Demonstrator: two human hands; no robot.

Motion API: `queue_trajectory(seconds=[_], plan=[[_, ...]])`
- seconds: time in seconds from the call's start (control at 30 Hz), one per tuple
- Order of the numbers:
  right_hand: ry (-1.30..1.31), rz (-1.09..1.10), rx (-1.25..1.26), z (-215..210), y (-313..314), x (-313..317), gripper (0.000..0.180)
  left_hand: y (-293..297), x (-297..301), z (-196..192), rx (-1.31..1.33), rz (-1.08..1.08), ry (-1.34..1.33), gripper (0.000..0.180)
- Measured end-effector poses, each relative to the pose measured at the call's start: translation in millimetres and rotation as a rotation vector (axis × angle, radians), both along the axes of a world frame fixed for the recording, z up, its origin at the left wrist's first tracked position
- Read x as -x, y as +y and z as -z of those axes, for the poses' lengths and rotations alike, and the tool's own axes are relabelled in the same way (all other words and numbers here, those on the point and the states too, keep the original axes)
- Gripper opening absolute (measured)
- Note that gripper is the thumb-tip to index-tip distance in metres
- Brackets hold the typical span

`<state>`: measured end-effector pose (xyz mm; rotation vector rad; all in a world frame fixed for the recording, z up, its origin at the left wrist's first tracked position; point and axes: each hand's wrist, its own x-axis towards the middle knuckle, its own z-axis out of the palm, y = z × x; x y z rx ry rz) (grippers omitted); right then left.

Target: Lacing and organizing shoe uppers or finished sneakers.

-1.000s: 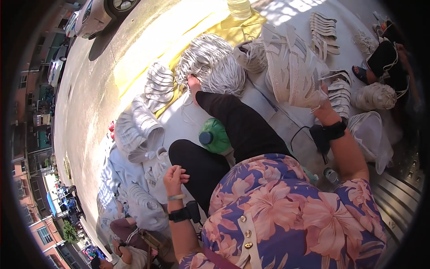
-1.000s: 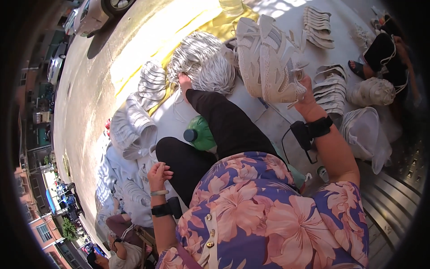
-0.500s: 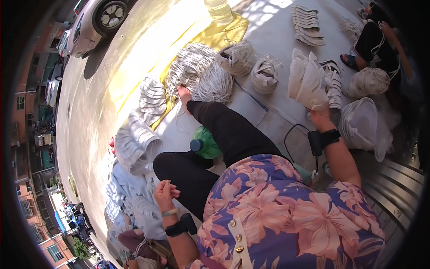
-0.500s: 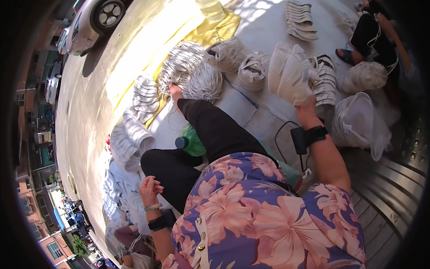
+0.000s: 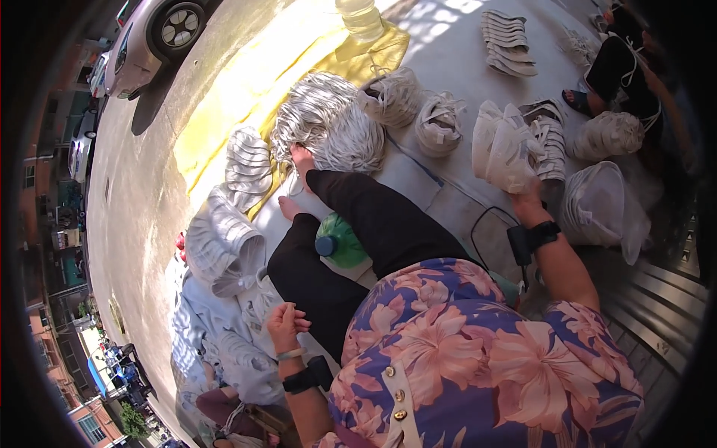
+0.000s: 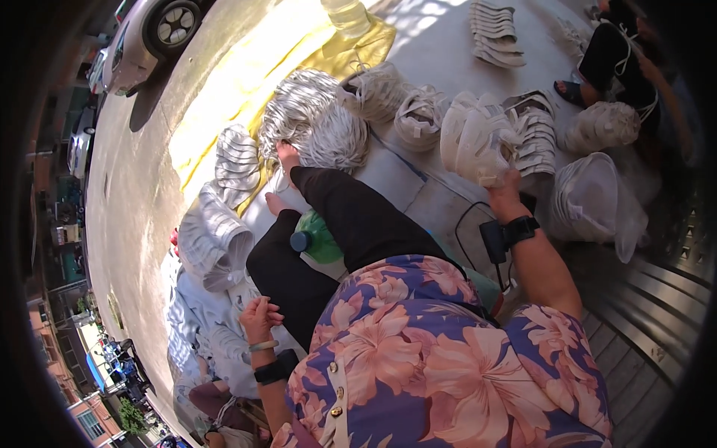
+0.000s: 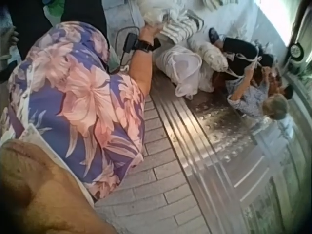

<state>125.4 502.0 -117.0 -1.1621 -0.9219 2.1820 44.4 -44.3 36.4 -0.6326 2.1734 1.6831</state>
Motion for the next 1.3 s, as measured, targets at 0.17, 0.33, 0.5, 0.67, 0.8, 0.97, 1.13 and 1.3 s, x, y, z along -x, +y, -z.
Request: queue_trajectory(seconds=[0.17,0.33,0.5,0.67,0.8,0.97,1.13,1.3], plan=[[-0.331,-0.419,-1.072,56,30,-33,0.039,15,-1,-4,-0.025,0.183,-0.255,0.024],[-0.147,-0.329,-0.148,50,68,-22,0.040,36,-4,0,-0.045,0.284,-0.285,0.028],[-0.221,-0.586,-0.810,97,123,-19,0.038,49,-11,19,0.205,0.279,0.006,0.028],[-0.174,-0.313,0.010,85,101,19,0.039,42,-11,19,0.342,0.339,0.182,0.028],[-0.177,-0.368,-0.049,69,93,36,0.039,31,1,12,0.003,0.300,-0.189,0.029],[-0.174,-0.410,-0.125,65,98,41,0.037,30,2,15,-0.065,0.281,-0.231,0.028],[-0.157,-0.438,-0.184,67,98,47,0.036,28,3,12,-0.064,0.290,-0.275,0.029],[-0.024,-0.464,-0.461,47,88,54,0.035,25,2,8,-0.181,0.245,-0.275,0.028]])
